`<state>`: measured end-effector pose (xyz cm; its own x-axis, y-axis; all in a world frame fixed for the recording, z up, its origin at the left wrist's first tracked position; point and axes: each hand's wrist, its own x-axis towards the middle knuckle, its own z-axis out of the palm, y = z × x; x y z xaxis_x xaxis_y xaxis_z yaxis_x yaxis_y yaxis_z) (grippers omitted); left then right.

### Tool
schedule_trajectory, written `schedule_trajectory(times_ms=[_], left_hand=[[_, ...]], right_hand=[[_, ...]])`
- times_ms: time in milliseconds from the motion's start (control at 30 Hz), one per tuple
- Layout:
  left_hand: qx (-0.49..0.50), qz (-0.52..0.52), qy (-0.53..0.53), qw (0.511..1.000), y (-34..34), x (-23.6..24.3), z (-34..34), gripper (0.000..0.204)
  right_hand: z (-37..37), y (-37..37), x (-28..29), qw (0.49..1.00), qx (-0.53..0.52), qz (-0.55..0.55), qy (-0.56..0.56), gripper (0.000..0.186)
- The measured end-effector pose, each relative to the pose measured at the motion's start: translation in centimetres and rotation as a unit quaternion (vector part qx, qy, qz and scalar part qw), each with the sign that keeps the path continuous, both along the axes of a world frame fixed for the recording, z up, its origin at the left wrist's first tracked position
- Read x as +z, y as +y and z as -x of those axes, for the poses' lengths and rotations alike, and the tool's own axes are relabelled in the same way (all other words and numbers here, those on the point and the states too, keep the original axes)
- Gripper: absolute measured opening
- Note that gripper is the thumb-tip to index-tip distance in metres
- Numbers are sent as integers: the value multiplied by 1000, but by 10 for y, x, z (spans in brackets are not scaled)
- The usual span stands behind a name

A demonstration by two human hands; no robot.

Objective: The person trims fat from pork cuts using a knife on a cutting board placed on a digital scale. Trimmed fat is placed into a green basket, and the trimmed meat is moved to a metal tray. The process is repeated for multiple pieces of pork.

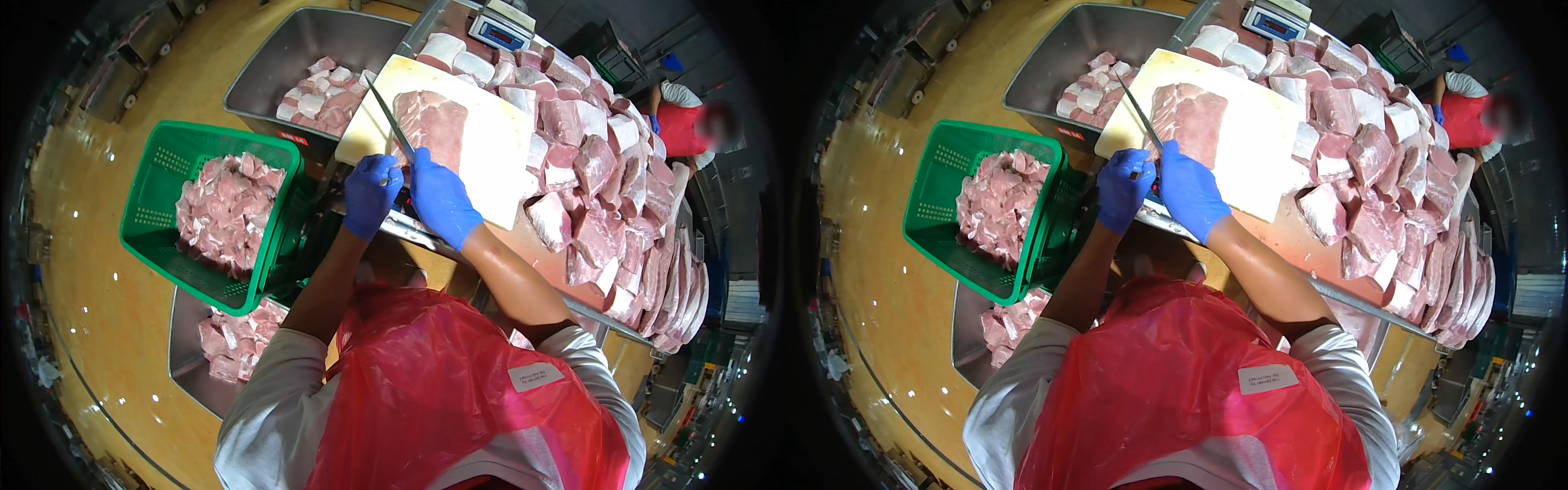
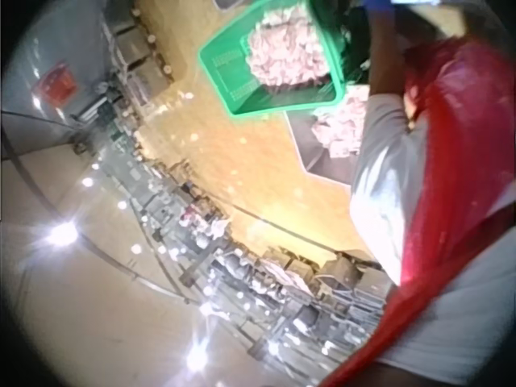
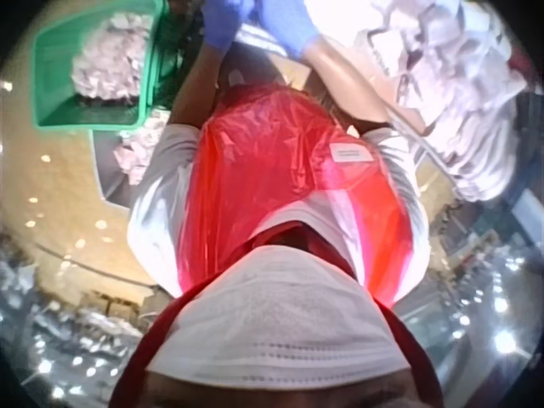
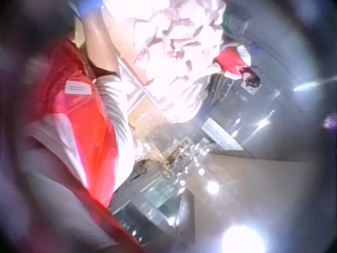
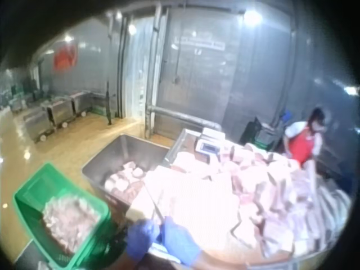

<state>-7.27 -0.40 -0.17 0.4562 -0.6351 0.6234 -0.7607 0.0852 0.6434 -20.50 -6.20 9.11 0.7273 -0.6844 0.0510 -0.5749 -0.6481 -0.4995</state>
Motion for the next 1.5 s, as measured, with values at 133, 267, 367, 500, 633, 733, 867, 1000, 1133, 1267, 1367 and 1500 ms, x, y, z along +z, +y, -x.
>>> schedule_trajectory(times_ms=[133,267,367,500,633,733,867,1000,1133,1267,1367,1500], left_hand=[[-1,30,-5,1000,0,-1,-1,10],[-12,39,39,998,3,-3,-2,10],[21,44,53,997,2,-3,-6,7],[55,-32,107,992,15,-7,-11,6],[-55,67,405,910,16,3,4,12],[26,-2,235,972,-5,-1,10,14],[24,20,58,998,-12,-13,6,16],[46,4,-1,999,-14,-10,12,18],[53,14,-22,998,-4,-12,1,18],[137,-61,209,966,51,36,-19,19],[165,-8,276,947,112,17,-97,21],[280,-282,-193,897,100,61,-103,15]], right_hand=[[-1,2,7,997,20,1,80,19],[50,7,-5,969,58,40,237,20],[111,3,-14,954,78,34,288,20],[157,1,7,933,86,39,348,21],[137,7,31,957,64,37,282,22],[82,11,32,981,79,32,171,22],[14,7,19,991,49,40,120,22],[16,-4,-13,983,36,35,175,25],[97,-1,-5,974,96,68,194,25],[189,-17,1,939,103,59,324,23],[225,-4,12,968,69,27,241,17],[226,5,-11,996,-86,22,32,12]])
